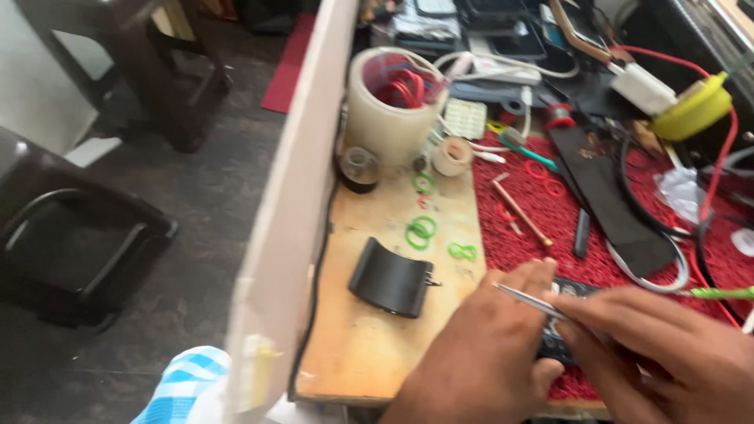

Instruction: The person uses a green-handled screwdriver and tweezers to manipulate small components inside a disassembled mobile phone on a cluttered workbench. The hands repeatedly adjust internal parts and connectors while the phone remains open on a red mat.

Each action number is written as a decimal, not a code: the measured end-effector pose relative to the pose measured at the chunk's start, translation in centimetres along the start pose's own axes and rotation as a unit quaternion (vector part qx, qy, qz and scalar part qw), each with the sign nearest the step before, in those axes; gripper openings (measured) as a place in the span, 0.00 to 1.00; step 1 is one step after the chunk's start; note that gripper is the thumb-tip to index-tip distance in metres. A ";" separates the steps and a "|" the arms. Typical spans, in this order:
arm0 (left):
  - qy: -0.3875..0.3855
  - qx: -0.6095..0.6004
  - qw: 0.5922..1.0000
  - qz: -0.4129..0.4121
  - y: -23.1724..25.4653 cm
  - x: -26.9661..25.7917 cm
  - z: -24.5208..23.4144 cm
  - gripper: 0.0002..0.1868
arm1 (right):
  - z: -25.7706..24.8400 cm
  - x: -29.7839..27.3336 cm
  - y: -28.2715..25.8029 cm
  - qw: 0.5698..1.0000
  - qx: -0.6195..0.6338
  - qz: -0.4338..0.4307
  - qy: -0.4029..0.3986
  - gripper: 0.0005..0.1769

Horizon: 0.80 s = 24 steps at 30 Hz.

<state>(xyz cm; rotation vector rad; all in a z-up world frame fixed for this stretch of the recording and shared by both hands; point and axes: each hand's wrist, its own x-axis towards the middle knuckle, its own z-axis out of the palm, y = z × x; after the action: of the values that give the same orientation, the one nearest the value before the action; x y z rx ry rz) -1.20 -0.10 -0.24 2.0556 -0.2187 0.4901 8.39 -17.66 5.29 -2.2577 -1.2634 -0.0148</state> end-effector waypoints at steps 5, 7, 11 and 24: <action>-0.046 -0.043 0.993 -0.095 0.3 0.1 -1.0 0.35 | 0.4 6.5 -3.6 0.985 -0.104 -0.029 -0.138 0.20; -0.041 -0.050 0.993 -0.097 0.4 0.0 -1.0 0.34 | 0.7 7.4 -4.4 0.977 -0.158 -0.019 -0.145 0.16; -0.037 -0.059 0.993 -0.091 0.3 0.2 -0.5 0.32 | 0.8 7.8 -5.2 0.972 -0.181 -0.007 -0.153 0.15; -0.005 -0.007 1.000 -0.014 0.1 -0.3 -0.6 0.41 | -2.0 2.8 -2.5 0.998 -0.064 -0.014 -0.010 0.17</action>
<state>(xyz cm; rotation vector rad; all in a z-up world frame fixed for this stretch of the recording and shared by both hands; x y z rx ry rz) -1.66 0.38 -0.01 2.0451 -0.1992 0.4610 8.50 -15.33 8.87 -2.3536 -1.3402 -0.0861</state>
